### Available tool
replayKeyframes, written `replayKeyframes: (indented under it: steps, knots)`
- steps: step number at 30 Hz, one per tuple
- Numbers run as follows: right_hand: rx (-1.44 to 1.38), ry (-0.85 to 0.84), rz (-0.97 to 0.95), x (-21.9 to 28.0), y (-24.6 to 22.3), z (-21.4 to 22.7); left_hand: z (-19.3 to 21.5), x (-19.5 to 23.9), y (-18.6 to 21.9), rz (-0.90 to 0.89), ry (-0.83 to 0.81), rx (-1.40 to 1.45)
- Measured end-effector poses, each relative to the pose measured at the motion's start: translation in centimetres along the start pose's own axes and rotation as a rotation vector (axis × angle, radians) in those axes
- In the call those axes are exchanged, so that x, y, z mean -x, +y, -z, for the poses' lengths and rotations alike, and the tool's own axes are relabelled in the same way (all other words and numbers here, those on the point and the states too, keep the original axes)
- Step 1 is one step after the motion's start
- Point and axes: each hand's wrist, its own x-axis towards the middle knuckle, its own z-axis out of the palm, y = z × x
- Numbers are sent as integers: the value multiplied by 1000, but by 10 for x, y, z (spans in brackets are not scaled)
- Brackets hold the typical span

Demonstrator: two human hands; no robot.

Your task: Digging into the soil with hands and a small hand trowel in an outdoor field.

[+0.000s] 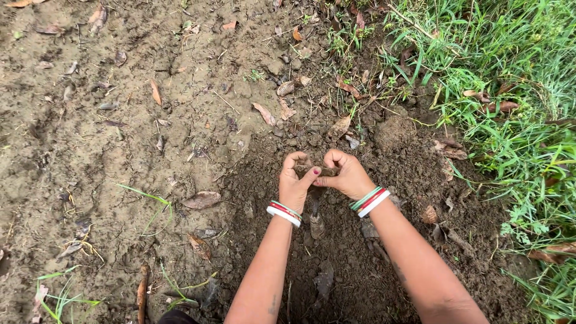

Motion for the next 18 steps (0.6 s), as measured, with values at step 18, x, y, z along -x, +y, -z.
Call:
replayKeyframes:
  steps: [18]
  knots:
    - [34, -79, 33, 7, 6, 24, -23, 29, 22, -253, 106, -567]
